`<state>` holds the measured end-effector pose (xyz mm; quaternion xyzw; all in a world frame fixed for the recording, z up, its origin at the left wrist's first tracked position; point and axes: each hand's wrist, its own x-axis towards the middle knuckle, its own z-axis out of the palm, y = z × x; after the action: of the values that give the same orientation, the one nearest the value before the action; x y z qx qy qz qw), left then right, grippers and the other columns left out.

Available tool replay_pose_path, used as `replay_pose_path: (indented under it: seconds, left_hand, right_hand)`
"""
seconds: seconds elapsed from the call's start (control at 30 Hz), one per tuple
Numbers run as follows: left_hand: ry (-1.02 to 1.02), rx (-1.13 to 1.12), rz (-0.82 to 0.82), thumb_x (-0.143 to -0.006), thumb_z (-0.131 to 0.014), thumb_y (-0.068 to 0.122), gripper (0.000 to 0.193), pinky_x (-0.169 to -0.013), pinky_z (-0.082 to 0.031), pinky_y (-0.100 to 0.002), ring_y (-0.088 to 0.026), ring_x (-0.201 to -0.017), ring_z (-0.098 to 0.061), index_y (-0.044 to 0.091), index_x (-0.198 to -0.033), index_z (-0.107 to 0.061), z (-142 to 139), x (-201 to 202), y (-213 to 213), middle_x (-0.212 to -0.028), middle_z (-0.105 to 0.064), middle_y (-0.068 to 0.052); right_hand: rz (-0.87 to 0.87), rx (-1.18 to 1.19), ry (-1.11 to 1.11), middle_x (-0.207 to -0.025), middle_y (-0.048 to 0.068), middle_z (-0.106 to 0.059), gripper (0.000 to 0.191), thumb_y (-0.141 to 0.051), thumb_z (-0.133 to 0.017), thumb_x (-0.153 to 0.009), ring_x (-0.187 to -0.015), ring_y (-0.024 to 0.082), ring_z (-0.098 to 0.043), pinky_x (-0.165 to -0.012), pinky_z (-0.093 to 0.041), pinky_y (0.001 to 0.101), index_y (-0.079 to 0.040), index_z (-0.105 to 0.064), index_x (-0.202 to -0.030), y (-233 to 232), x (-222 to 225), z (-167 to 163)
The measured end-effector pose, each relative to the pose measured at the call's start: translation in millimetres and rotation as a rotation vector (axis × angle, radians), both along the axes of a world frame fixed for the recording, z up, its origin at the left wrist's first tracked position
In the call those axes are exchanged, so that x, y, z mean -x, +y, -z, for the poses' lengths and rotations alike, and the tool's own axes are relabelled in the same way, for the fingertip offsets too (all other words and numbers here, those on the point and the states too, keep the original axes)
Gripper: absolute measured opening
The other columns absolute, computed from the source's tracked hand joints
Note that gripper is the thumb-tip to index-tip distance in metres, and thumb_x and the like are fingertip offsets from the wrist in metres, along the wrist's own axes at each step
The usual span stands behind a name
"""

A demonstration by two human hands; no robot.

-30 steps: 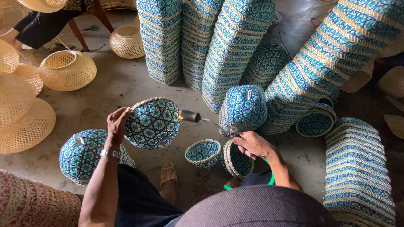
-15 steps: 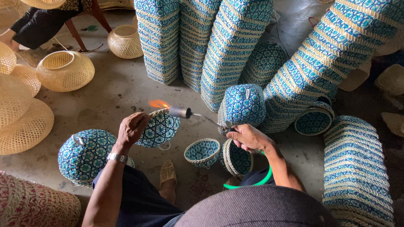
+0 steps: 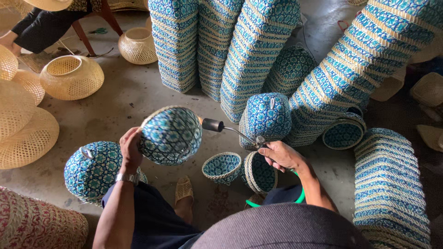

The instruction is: The person sits on the floor of a lantern workshop and uses a gas blowtorch to singe the woven bamboo surface of decorative lampshades, rotating each shade to burn all sides, then sets the finished shade aside and picks up the next one.

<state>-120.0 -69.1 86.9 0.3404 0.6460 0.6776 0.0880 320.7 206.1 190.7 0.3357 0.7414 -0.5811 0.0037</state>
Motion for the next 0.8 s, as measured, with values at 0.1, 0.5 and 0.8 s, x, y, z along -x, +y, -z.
replay_pose_path:
  seconds: [0.1, 0.5, 0.8]
  left_hand:
    - [-0.057, -0.073, -0.014, -0.101, -0.052, 0.03, 0.04, -0.082, -0.053, -0.034, -0.021, -0.093, -0.065, -0.002, -0.12, -0.066, -7, -13, 1, -0.114, -0.07, -0.009]
    - [-0.63, -0.517, -0.038, -0.103, -0.058, 0.028, 0.036, -0.085, -0.052, -0.033, -0.017, -0.095, -0.063, -0.003, -0.119, -0.066, 34, -40, 36, -0.106, -0.067, -0.006]
    - [-0.453, -0.19, 0.023, -0.104, -0.061, 0.018, 0.028, -0.072, -0.044, -0.02, -0.006, -0.084, -0.057, -0.003, -0.121, -0.069, 50, -61, 51, -0.097, -0.068, 0.001]
  right_hand:
    - [0.008, 0.033, 0.014, -0.059, 0.0, -0.056, 0.039, -0.035, -0.062, -0.1, -0.039, 0.006, -0.048, -0.031, -0.039, 0.0259, -0.005, -0.057, -0.076, -3, -9, 12]
    - [-0.029, 0.009, 0.049, -0.06, 0.001, -0.056, 0.034, -0.034, -0.062, -0.099, -0.038, 0.007, -0.047, -0.032, -0.038, 0.0274, -0.005, -0.059, -0.08, -16, -6, 10]
    - [-0.055, -0.125, -0.029, -0.062, 0.002, -0.058, 0.024, -0.03, -0.061, -0.096, -0.038, 0.009, -0.049, -0.032, -0.038, 0.0277, -0.006, -0.064, -0.095, -43, 32, -20]
